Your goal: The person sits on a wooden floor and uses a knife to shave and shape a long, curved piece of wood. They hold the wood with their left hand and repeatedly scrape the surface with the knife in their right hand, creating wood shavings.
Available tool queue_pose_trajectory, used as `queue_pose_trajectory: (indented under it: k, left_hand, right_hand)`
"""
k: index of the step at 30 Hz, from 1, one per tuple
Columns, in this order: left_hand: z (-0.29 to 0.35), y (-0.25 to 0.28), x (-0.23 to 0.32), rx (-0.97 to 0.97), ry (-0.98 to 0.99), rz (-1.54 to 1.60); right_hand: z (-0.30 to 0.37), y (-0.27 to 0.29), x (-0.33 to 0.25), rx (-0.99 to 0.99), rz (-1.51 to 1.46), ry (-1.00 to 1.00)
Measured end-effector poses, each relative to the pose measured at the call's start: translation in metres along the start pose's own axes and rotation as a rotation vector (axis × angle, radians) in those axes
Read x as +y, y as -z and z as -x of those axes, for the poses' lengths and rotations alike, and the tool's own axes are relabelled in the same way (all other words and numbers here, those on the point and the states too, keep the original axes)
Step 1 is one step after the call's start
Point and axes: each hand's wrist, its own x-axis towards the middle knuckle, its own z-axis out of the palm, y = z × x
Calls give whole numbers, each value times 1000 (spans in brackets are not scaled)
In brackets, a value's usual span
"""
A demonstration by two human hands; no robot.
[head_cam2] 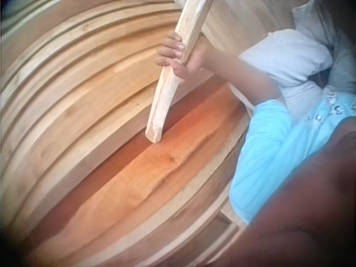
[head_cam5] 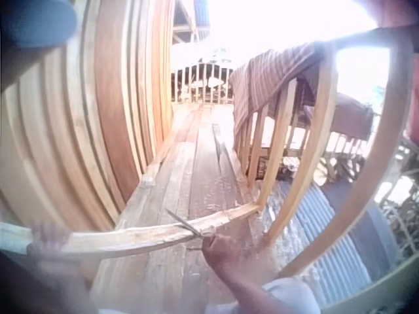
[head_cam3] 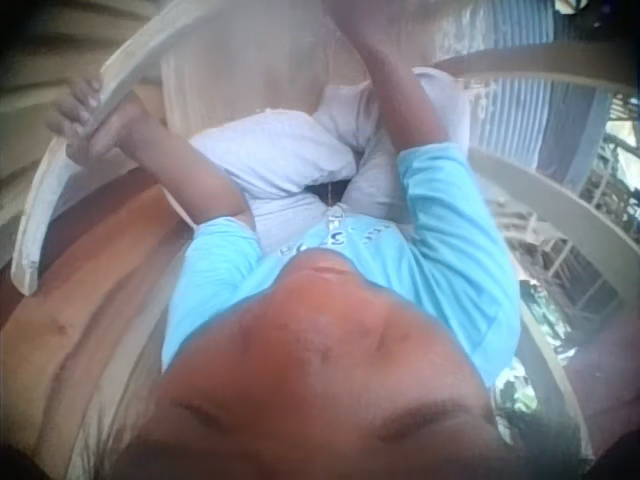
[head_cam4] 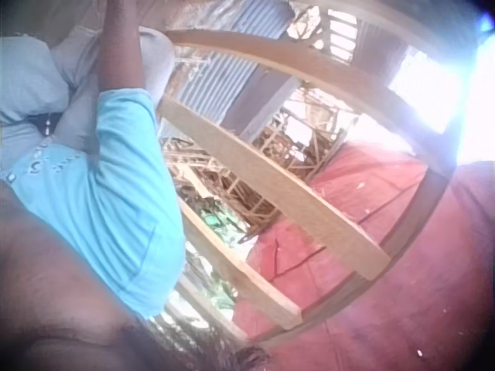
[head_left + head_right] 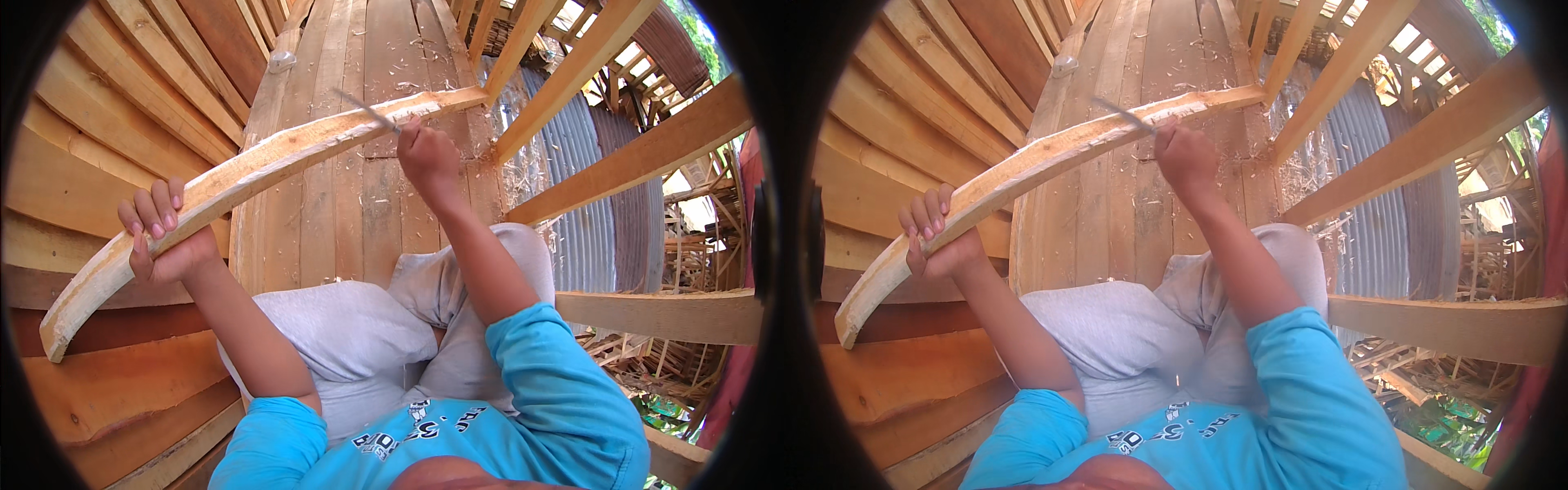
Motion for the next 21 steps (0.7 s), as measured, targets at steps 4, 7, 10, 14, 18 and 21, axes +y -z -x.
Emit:
queue_pose_trajectory:
  k: [4,7,10,14,18,21]
  left_hand:
    - [0,5,4,-18,2,28]
    - [1,-2,2,10,7,-2]
    - [-1,-7,-3,12,2,7]
    - [0,0,5,-11,-7,15]
    - [2,-7,-3,20,5,16]
    - [-2,-4,1,12,-6,2]
  right_hand:
    - [-12,-1,5,20,0,-143]
    - [5,4,-15,-54,-1,75]
    - [9,-14,2,-7,-45,110]
    - [27,3,-18,-70,0,59]
    - [-14,-9,33,77,13,-103]
    - [-17,-9,21,93,34,-123]
